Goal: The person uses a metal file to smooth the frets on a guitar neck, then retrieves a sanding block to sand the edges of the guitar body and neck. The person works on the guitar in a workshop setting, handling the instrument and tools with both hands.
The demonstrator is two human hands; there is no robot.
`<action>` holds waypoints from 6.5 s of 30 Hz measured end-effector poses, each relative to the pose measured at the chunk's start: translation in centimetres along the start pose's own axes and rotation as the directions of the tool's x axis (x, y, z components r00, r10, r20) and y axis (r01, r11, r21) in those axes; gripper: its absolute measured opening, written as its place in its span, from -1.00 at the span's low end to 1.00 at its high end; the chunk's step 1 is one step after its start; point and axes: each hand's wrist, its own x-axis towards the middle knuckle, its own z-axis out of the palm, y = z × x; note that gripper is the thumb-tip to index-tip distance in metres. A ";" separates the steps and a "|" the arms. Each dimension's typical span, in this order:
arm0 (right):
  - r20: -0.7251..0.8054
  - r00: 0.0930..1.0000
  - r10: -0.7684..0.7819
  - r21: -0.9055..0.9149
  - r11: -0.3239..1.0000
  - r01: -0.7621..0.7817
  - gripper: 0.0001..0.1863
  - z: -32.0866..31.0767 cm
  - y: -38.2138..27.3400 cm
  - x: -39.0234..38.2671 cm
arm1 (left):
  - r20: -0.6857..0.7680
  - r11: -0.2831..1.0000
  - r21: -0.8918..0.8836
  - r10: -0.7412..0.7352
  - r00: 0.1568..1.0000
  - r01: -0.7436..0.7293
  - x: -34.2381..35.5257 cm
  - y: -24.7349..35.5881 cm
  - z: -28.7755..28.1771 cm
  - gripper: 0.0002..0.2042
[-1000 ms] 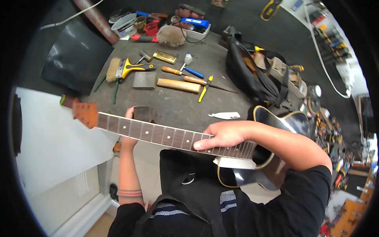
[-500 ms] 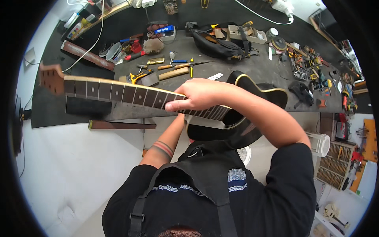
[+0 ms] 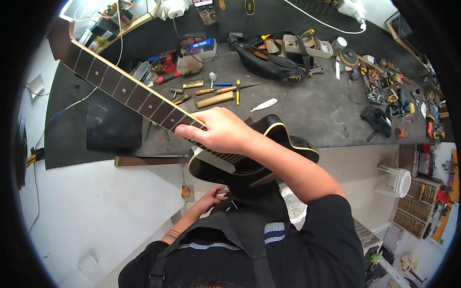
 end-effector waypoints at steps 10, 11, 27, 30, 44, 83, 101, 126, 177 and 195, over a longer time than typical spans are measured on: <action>-0.209 0.973 -0.094 0.192 0.972 0.135 -0.45 4.5 1.0 1.4 | 0.031 0.962 -0.273 0.002 1.000 0.007 -0.8 -5.5 0.5 -0.29; -0.233 0.969 -0.084 0.259 0.955 0.146 -0.45 5.0 1.2 1.3 | 0.010 0.953 -0.302 -0.004 1.000 0.007 -0.7 -7.0 -0.1 -0.36; -0.606 0.794 0.052 0.631 0.640 0.439 -0.25 5.9 9.5 -2.9 | -0.767 0.652 -0.196 0.364 0.528 -0.732 -9.0 2.3 -12.0 -0.40; -0.483 0.851 0.205 0.748 0.602 0.279 -0.33 4.2 12.2 -4.4 | -0.823 0.771 0.098 0.418 0.384 -0.629 -10.2 9.7 -14.3 -0.31; -0.213 0.889 0.405 0.798 0.597 -0.081 -0.22 5.8 24.5 -8.0 | -0.775 0.862 0.414 0.502 0.385 -0.293 -6.4 25.8 -19.8 -0.31; -0.710 0.686 0.156 0.035 0.982 -0.188 -0.40 -3.1 33.3 -8.8 | -0.835 0.882 0.446 0.472 0.284 -0.154 -1.1 32.4 -16.1 -0.16; -0.738 0.476 0.479 0.511 0.857 -0.071 -0.02 -4.3 31.4 -10.4 | -0.821 0.777 0.544 0.571 0.010 0.318 1.9 31.0 -15.9 -0.26; -0.228 0.973 0.018 -0.867 0.452 -0.212 -0.67 -14.2 32.7 6.4 | -0.649 0.852 -0.160 0.289 0.703 -0.498 2.2 33.8 -27.4 -0.65; 0.518 0.781 -0.348 -0.515 0.603 0.610 -0.06 0.2 22.1 31.1 | -0.748 0.690 0.663 0.625 -0.223 -0.289 -4.8 27.7 -17.6 -0.76; 0.550 0.619 -0.561 -0.456 0.420 0.785 -0.22 3.7 24.9 37.7 | -0.827 0.562 0.539 0.495 -0.267 -0.627 -1.9 21.6 -12.6 -0.78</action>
